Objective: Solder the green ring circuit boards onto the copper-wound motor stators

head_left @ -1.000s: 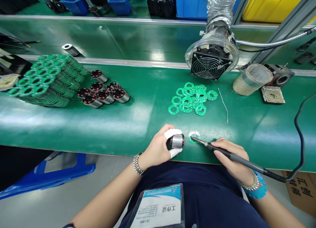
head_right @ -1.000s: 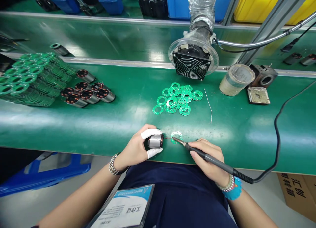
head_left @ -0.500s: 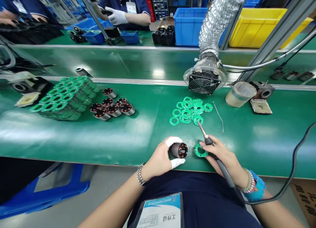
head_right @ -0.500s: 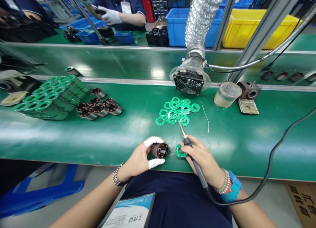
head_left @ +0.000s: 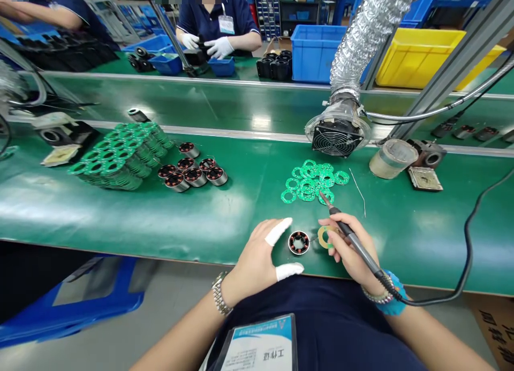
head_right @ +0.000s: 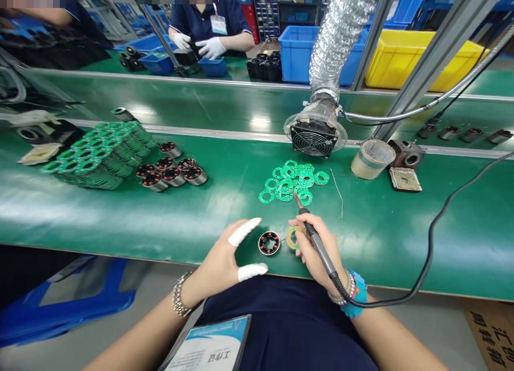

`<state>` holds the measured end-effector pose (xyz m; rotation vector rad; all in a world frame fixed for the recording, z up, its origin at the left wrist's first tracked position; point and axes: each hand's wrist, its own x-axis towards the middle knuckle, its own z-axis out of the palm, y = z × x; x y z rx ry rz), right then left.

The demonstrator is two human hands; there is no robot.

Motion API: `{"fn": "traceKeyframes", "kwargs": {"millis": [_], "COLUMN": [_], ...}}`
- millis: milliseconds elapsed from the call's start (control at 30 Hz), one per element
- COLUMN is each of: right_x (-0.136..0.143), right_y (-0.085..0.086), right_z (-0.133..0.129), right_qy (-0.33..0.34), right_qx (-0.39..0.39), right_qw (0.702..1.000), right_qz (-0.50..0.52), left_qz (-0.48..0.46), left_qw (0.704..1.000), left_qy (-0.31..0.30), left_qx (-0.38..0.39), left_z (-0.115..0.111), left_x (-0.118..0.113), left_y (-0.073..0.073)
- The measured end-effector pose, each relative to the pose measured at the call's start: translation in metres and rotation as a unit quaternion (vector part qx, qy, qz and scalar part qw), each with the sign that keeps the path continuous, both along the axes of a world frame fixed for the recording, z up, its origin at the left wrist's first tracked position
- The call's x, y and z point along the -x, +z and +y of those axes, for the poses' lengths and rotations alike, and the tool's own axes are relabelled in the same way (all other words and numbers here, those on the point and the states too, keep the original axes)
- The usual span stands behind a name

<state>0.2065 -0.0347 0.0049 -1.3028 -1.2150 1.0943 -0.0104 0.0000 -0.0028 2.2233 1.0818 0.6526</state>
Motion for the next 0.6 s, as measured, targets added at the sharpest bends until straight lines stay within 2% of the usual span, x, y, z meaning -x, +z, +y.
{"fn": "traceKeyframes", "kwargs": {"millis": [67, 200, 267, 367, 500, 600], "right_x": [0.000, -0.003, -0.004, -0.003, 0.000, -0.002], "right_y": [0.003, 0.004, 0.002, -0.003, -0.003, 0.003], "right_z": [0.000, 0.000, 0.001, 0.004, 0.010, 0.016], "right_qy": [0.018, 0.103, 0.126, 0.125, 0.159, 0.161], "right_qx": [0.008, 0.002, -0.017, -0.056, -0.051, -0.051], "right_qw": [0.999, 0.989, 0.987, 0.987, 0.980, 0.985], "right_qz": [0.049, 0.109, 0.101, 0.079, 0.113, 0.047], "left_qz": [0.012, 0.011, 0.020, 0.047, 0.051, 0.033], "left_qw": [0.999, 0.998, 0.995, 0.989, 0.991, 0.994], "left_qy": [0.009, 0.024, 0.028, 0.032, 0.027, 0.027], "left_qx": [-0.042, -0.061, -0.095, -0.136, -0.122, -0.104], "left_z": [0.001, 0.002, 0.002, -0.001, -0.001, 0.000], "left_x": [-0.008, -0.017, -0.016, -0.016, -0.018, -0.019], "left_y": [-0.002, -0.009, -0.008, -0.005, -0.005, -0.007]}}
